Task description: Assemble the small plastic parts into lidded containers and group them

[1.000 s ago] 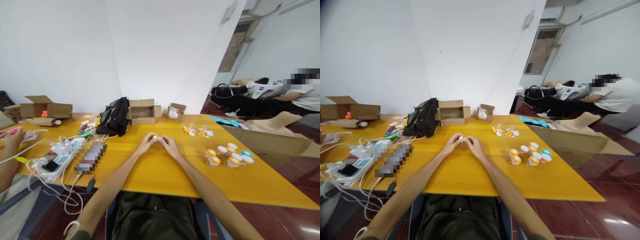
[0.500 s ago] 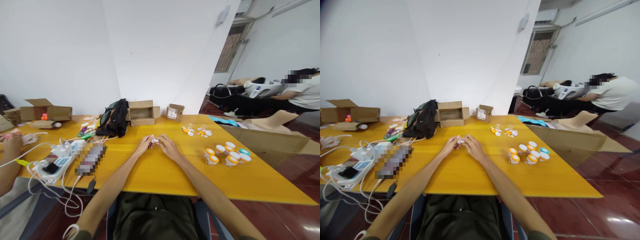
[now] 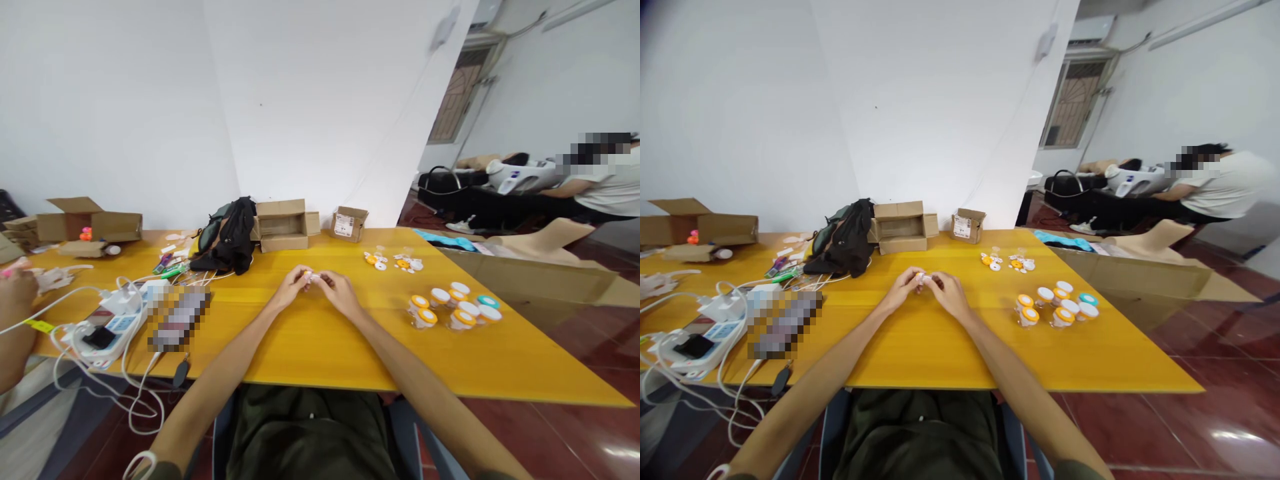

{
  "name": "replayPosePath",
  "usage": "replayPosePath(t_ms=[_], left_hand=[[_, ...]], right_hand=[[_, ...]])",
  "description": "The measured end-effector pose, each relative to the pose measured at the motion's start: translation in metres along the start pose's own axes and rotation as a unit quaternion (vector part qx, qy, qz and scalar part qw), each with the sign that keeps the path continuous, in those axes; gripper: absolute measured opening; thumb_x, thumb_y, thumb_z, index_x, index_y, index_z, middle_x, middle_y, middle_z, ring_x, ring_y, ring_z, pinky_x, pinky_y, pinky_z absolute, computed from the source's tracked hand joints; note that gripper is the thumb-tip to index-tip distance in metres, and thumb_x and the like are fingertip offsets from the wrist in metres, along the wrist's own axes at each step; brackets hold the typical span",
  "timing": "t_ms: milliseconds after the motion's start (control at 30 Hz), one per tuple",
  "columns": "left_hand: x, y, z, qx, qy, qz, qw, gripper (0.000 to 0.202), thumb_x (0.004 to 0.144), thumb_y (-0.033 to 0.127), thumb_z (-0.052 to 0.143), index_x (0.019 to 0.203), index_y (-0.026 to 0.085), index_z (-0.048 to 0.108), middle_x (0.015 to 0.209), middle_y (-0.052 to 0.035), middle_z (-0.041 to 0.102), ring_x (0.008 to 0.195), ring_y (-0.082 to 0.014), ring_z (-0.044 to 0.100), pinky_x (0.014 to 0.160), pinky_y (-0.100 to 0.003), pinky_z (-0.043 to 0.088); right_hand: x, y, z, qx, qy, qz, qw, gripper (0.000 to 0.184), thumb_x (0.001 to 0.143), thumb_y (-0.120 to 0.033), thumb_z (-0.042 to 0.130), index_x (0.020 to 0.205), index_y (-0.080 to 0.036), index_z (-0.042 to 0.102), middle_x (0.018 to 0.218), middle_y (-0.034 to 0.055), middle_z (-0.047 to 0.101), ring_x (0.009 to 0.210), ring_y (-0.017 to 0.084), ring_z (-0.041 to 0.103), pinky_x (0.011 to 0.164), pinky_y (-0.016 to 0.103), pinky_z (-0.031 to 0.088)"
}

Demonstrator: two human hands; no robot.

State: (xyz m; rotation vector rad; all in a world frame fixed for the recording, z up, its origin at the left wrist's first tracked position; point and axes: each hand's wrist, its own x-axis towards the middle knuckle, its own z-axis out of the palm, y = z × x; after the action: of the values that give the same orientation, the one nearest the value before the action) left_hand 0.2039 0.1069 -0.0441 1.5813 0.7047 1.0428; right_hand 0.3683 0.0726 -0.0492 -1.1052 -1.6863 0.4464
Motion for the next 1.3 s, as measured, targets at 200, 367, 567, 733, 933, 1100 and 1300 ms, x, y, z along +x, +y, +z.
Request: replayPosePath(t_ms=[200,367,567,733,933,1100,1300], left_hand=[[0.001,-0.001,-0.001,0.021,0.010,0.035,0.999,0.042,0.073,0.051,0.072,0.096,0.018,0.063,0.088,-0.0023,0.064,0.083,-0.0156,0.059,0.080,-0.028,0.046],[0.002,-0.003,-0.003,0.014,0.019,0.031,0.999,0.043,0.069,0.049,0.077,0.095,0.018,0.064,0.091,-0.0032,0.066,0.084,-0.0161,0.060,0.082,-0.028,0.046],[0.003,-0.005,-0.004,-0.008,0.017,-0.007,1.000,0.046,0.072,0.058,0.071,0.090,0.016,0.065,0.078,-0.0018,0.065,0.070,-0.0147,0.058,0.069,-0.027,0.048],[0.002,-0.005,-0.004,-0.021,0.014,-0.001,1.000,0.049,0.069,0.059,0.072,0.090,0.016,0.066,0.076,-0.0009,0.064,0.067,-0.0133,0.057,0.067,-0.027,0.048],[0.002,-0.007,-0.002,-0.021,0.009,0.017,1.000,0.044,0.066,0.049,0.080,0.094,0.018,0.066,0.090,-0.0023,0.066,0.081,-0.0149,0.060,0.080,-0.028,0.047],[-0.001,-0.006,0.000,-0.011,0.021,0.015,1.000,0.044,0.066,0.048,0.079,0.095,0.018,0.066,0.093,-0.0035,0.067,0.087,-0.0172,0.062,0.084,-0.029,0.047],[-0.003,-0.001,0.002,-0.053,0.044,-0.029,0.997,0.048,0.062,0.045,0.083,0.096,0.017,0.067,0.092,-0.0040,0.068,0.084,-0.0164,0.062,0.079,-0.028,0.048]], right_hand=[[0.002,0.001,0.002,0.114,-0.024,0.103,0.988,0.040,0.077,-0.062,0.057,0.072,-0.022,0.058,0.055,-0.0007,0.060,0.049,0.017,0.056,0.051,0.030,0.048],[0.003,0.001,0.004,0.135,-0.018,0.096,0.986,0.038,0.073,-0.060,0.059,0.078,-0.022,0.059,0.063,-0.0003,0.062,0.056,0.017,0.058,0.053,0.030,0.050],[0.003,0.003,0.005,0.099,-0.009,0.014,0.995,0.024,0.076,-0.045,0.061,0.086,-0.022,0.062,0.083,0.0034,0.069,0.076,0.019,0.065,0.068,0.031,0.053],[0.003,0.006,0.006,0.102,-0.010,0.017,0.995,0.025,0.077,-0.044,0.062,0.087,-0.022,0.064,0.084,0.0036,0.071,0.075,0.019,0.065,0.069,0.031,0.053],[0.003,0.011,0.003,0.124,-0.015,0.061,0.990,0.037,0.077,-0.057,0.062,0.083,-0.021,0.066,0.073,0.0027,0.070,0.062,0.018,0.062,0.063,0.032,0.052],[0.002,0.015,0.003,0.136,-0.032,0.084,0.987,0.045,0.075,-0.065,0.060,0.082,-0.020,0.065,0.065,0.0009,0.064,0.056,0.016,0.057,0.055,0.029,0.048],[0.003,0.016,0.005,0.149,-0.033,0.080,0.985,0.044,0.074,-0.063,0.061,0.087,-0.021,0.062,0.079,0.0039,0.068,0.066,0.018,0.061,0.058,0.029,0.050]])
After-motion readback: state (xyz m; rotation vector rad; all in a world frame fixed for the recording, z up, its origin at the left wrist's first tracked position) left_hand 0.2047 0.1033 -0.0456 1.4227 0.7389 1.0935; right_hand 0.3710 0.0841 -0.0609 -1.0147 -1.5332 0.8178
